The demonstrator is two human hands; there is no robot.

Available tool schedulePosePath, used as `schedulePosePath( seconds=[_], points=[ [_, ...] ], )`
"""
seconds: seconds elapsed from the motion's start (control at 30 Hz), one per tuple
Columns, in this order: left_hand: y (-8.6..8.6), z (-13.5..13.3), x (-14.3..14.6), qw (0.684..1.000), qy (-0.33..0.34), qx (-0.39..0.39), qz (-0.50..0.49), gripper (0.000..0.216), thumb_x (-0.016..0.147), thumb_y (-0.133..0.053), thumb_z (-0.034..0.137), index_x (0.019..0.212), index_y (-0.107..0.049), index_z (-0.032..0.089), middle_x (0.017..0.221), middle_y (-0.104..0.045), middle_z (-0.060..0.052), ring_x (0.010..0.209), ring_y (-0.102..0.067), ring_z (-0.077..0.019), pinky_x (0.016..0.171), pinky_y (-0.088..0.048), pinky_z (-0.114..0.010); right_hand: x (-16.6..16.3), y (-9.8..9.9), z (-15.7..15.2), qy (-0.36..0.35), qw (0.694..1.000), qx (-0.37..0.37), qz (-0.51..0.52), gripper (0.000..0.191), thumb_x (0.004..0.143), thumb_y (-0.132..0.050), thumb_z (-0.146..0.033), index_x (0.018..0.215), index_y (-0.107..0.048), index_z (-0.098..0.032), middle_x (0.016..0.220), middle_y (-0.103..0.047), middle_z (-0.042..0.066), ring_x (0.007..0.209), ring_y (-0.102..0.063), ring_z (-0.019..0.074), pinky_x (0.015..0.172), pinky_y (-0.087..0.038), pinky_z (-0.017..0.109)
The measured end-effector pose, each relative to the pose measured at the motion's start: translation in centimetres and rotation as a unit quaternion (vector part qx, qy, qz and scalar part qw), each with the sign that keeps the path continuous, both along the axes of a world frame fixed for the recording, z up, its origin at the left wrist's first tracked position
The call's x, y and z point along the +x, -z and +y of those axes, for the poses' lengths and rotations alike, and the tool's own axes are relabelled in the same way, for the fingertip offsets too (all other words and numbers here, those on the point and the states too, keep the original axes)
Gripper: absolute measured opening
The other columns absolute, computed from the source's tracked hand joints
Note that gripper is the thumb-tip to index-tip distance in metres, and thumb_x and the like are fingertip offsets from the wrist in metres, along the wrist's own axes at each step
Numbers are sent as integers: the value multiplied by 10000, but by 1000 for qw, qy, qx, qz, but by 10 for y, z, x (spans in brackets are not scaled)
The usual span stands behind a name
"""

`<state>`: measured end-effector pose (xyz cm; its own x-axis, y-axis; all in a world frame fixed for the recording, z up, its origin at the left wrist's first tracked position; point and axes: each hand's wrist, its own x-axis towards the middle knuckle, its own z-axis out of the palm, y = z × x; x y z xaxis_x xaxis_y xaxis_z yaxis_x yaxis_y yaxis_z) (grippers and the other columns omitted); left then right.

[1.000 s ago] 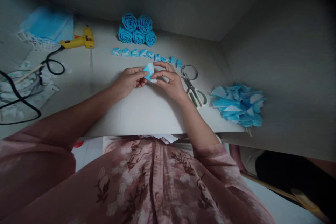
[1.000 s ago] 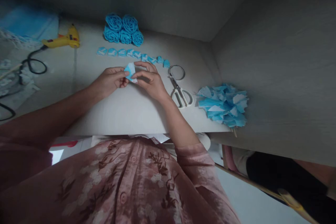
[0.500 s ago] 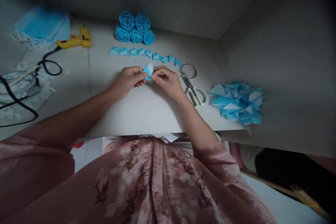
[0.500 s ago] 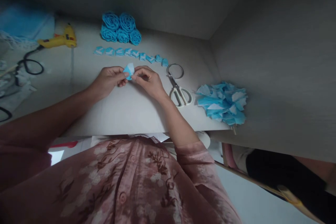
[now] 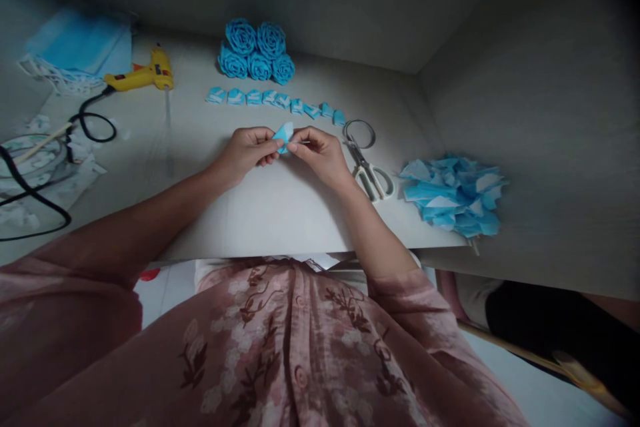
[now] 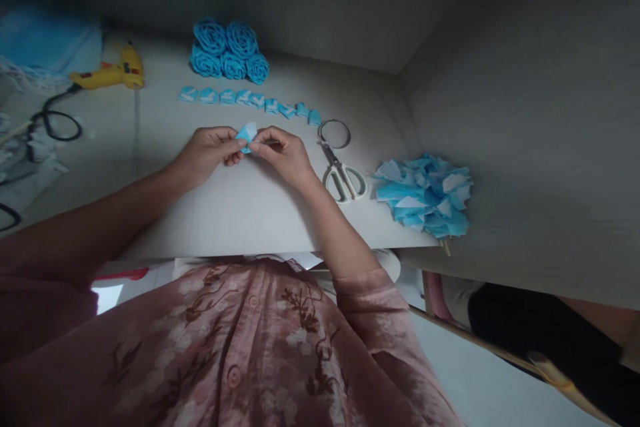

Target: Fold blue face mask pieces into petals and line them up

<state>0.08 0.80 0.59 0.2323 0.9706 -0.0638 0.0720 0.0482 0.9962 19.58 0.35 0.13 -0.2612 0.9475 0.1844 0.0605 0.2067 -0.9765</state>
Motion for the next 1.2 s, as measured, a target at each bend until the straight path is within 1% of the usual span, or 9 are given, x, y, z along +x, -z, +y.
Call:
schedulePosePath(
  seconds=[0.13,0.3,0.5,0.63,0.73,0.9,1.03,1.1,1.2],
  points=[
    [0,-1,0,1000,4,7,3,294,794,-810,351,651,-623,174,604,-639,-3,509,-514,-72,496,-374,-204,-1,4,3,10,1000,-9,9,595,673,-880,-760,816,-659,-227,811,-658,-10,815,-598,157,824,-518,325],
    [2,-1,-1,1000,17,11,6,287,805,-822,345,669,-639,171,621,-646,-4,522,-525,-74,509,-391,-206,0,9,7,6,997,-48,57,642,636,-965,-634,1098,-700,-276,754,-622,-58,730,-561,131,734,-521,285],
    [6,0,-3,999,27,36,23,291,825,-824,374,686,-680,164,615,-651,-10,529,-520,-80,516,-387,-216,0,12,9,-24,995,-79,64,556,650,-949,-649,894,-700,-215,795,-648,-28,737,-554,110,693,-506,259],
    [8,2,-4,998,32,40,33,277,828,-821,382,710,-711,158,640,-674,-21,534,-526,-86,524,-399,-232,0,14,9,-24,996,-66,57,523,708,-928,-625,894,-667,-211,783,-605,-32,730,-533,107,676,-477,255],
    [7,2,-4,998,36,38,36,239,807,-820,346,700,-718,157,636,-679,-21,539,-529,-85,526,-405,-229,-1,14,9,-26,996,-71,52,534,694,-928,-642,883,-664,-218,756,-600,-39,710,-519,107,666,-466,257],
    [2,-1,-2,998,36,23,41,175,760,-809,268,682,-689,166,600,-656,-9,536,-539,-88,516,-401,-216,-2,13,7,-26,996,-72,53,596,651,-912,-729,858,-670,-226,730,-608,-40,701,-527,113,677,-486,263],
    [0,-1,-3,998,46,-5,34,193,755,-785,252,659,-636,177,556,-611,4,503,-512,-86,499,-377,-221,-2,7,4,-10,996,-72,52,614,726,-809,-812,812,-662,-222,741,-592,-23,727,-543,125,711,-515,277],
    [0,-2,-3,998,56,-10,32,194,753,-775,249,654,-624,179,550,-600,8,493,-496,-83,496,-368,-222,-2,4,2,-10,996,-69,55,608,741,-804,-804,835,-676,-217,771,-597,-14,746,-554,128,719,-515,279],
    [1,-3,-2,997,69,-4,38,197,743,-765,243,639,-608,181,537,-576,17,495,-483,-80,499,-359,-219,-2,4,2,-36,996,-63,54,587,699,-888,-727,917,-708,-212,821,-623,-6,767,-573,131,725,-507,280]
  ],
)
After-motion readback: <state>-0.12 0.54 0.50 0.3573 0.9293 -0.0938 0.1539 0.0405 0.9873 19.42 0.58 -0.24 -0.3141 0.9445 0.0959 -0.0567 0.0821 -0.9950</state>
